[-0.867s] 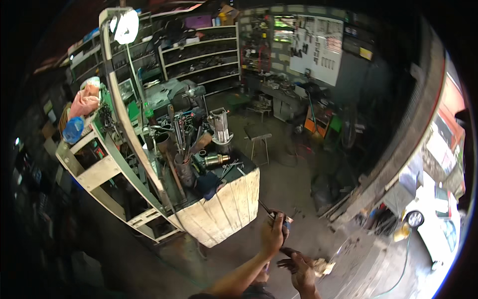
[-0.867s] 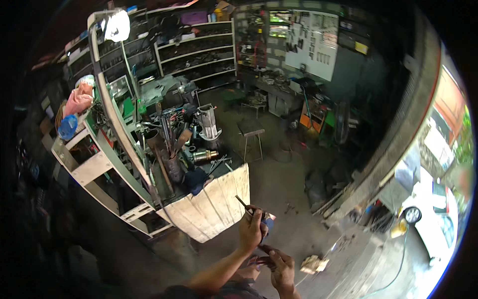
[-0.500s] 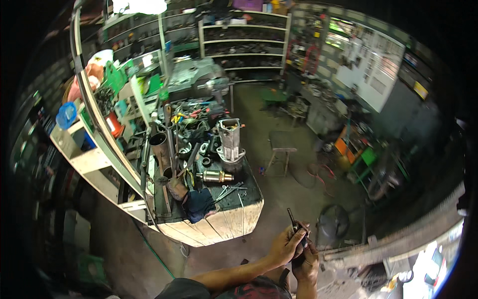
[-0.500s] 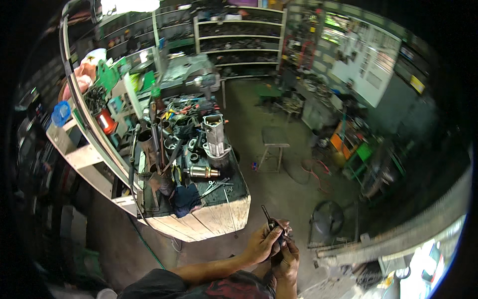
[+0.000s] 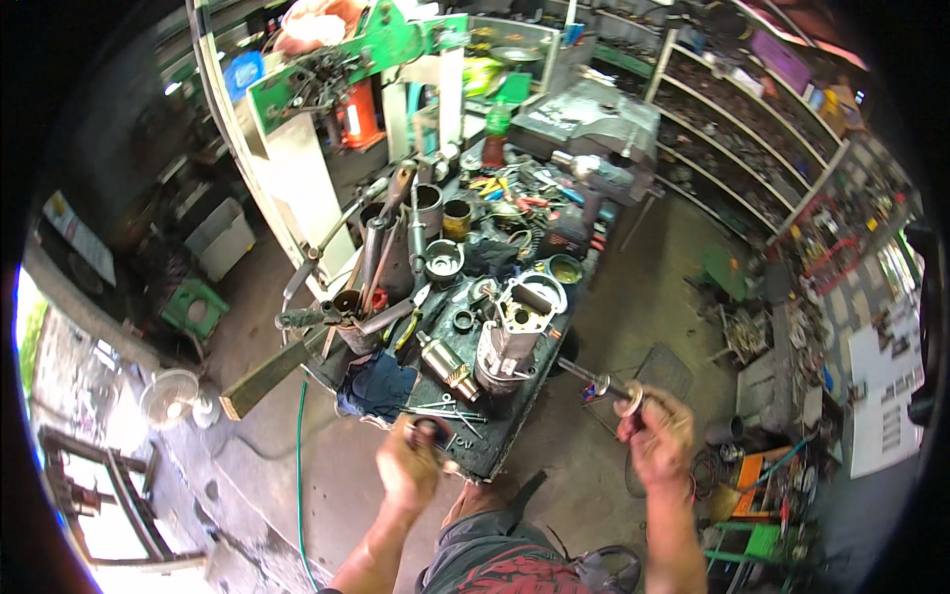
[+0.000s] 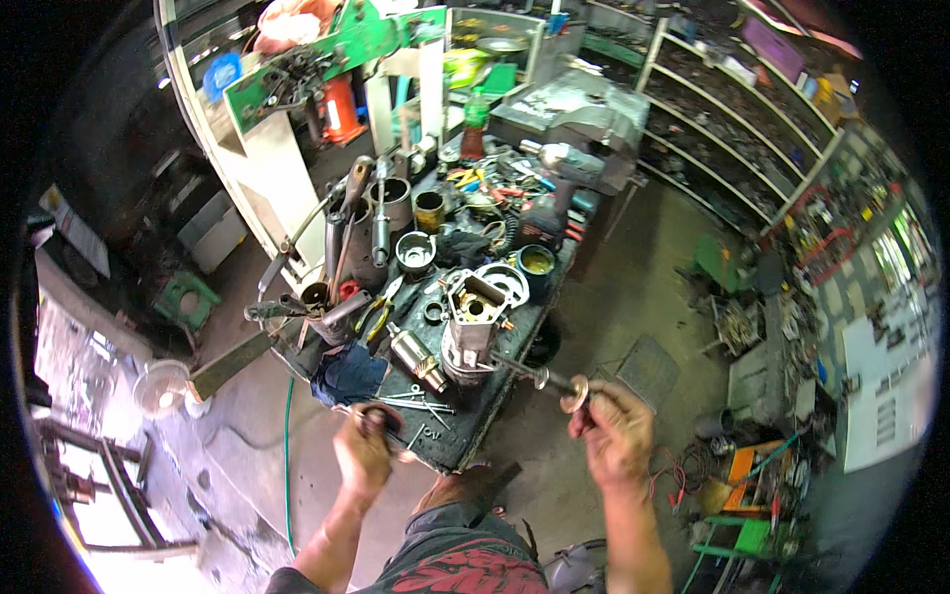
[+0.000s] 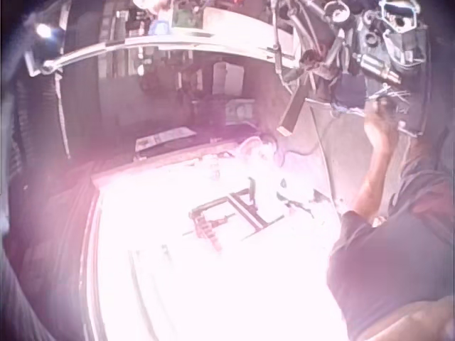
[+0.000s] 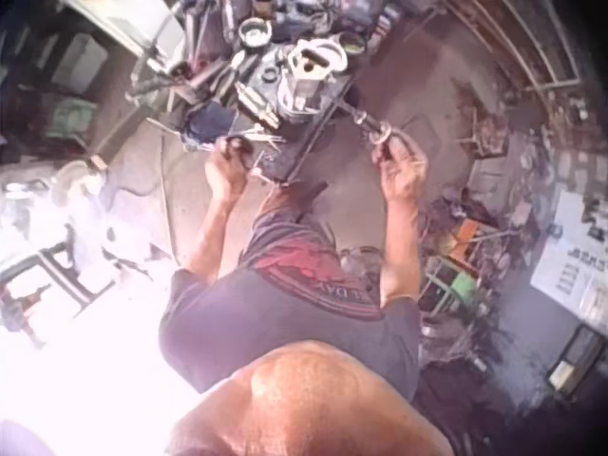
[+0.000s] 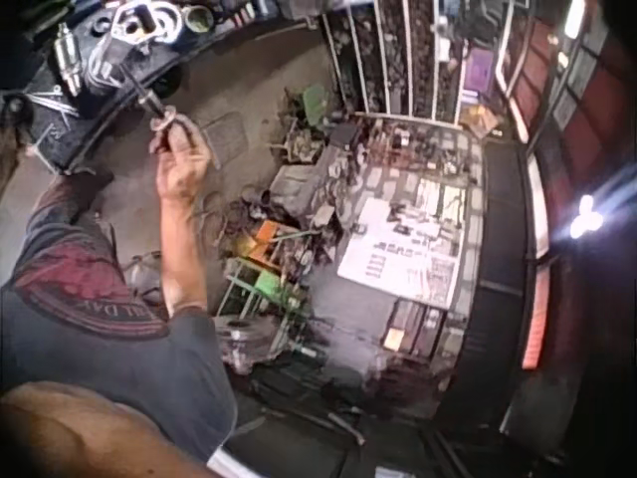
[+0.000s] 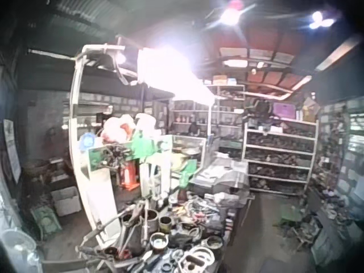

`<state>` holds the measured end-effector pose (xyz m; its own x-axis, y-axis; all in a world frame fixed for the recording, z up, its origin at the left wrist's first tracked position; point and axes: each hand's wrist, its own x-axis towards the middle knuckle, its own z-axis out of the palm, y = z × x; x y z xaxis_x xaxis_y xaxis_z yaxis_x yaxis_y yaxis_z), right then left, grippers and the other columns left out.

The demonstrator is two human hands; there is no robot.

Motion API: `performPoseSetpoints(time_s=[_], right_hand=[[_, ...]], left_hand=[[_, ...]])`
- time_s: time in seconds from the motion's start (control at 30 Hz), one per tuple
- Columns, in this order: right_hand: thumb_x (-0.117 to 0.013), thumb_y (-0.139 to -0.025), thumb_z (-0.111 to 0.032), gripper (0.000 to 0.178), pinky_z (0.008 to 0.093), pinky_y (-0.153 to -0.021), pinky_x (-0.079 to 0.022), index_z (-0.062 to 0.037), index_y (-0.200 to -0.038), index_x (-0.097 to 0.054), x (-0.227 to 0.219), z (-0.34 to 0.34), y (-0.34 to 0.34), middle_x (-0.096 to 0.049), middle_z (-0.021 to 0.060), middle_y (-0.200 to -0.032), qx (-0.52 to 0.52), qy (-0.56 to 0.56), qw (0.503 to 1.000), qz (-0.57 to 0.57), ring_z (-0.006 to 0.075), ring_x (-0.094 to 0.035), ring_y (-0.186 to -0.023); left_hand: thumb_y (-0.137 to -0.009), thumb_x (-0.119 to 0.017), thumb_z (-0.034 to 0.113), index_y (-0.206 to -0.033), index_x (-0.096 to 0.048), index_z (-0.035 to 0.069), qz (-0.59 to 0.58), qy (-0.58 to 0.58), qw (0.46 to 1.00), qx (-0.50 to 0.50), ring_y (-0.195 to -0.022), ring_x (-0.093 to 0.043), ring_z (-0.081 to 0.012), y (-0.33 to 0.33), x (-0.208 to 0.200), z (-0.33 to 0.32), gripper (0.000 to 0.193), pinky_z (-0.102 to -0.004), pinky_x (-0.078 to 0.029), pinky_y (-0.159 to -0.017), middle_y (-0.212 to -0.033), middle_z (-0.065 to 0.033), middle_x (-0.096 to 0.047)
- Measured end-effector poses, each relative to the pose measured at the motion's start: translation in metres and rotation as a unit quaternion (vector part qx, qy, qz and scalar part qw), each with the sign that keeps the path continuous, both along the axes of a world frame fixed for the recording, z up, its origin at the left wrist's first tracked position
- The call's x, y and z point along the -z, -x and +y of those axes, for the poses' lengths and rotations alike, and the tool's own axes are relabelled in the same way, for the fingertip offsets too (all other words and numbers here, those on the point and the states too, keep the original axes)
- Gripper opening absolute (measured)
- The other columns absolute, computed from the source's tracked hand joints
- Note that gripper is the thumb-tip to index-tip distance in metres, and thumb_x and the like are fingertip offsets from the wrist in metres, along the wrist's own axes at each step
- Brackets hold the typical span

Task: The person cleans a small metal part on a bench grinder, then assembles it into a larger mechanical housing using a power drill. They handle various small components and tools on a cluttered workbench throughout the process.

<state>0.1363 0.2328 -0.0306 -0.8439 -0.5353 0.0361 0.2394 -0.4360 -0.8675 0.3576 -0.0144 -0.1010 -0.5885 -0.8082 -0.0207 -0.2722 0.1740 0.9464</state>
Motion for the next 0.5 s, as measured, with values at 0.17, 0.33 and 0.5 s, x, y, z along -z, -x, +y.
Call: performPoseSetpoints(time_s=[0.17, 0.33, 0.5], right_hand=[[-0.069, -0.103, -0.007, 0.024, 0.0289, -0.064, -0.059, 0.0110, -0.119, -0.072, -0.026, -0.055, 0.117, -0.078, 0.0213, -0.098, -0.131, -0.072, 0.984, 0.099, 0.0169, -0.071, -0.074], [-0.077, -0.099, -0.007, 0.021, 0.0230, -0.062, -0.052, 0.0070, -0.116, -0.075, -0.036, -0.101, 0.165, -0.075, 0.0085, -0.090, -0.189, -0.197, 0.956, 0.107, 0.0093, -0.066, -0.073], [-0.079, -0.094, -0.006, 0.021, 0.0232, -0.059, -0.044, 0.0056, -0.111, -0.075, -0.060, -0.130, 0.186, -0.073, 0.0067, -0.084, -0.220, -0.286, 0.883, 0.300, 0.0089, -0.060, -0.067]], left_hand=[[-0.107, -0.065, 0.030, -0.112, -0.069, 0.008, -0.156, 0.205, 0.947, -0.192, -0.100, -0.064, -0.0351, 0.036, 0.070, -0.068, 0.023, -0.0476, -0.049, -0.089, -0.103, -0.0166, -0.068], [-0.096, -0.077, 0.041, -0.155, -0.052, 0.013, -0.319, 0.237, 0.900, -0.180, -0.138, -0.047, -0.0438, 0.070, 0.116, -0.102, 0.070, -0.0589, -0.035, -0.115, -0.148, -0.0236, -0.052], [-0.085, -0.086, 0.053, -0.166, -0.040, 0.012, -0.332, 0.129, 0.916, -0.186, -0.158, -0.024, -0.0494, 0.068, 0.126, -0.100, 0.102, -0.0633, -0.021, -0.128, -0.171, -0.0279, -0.030]])
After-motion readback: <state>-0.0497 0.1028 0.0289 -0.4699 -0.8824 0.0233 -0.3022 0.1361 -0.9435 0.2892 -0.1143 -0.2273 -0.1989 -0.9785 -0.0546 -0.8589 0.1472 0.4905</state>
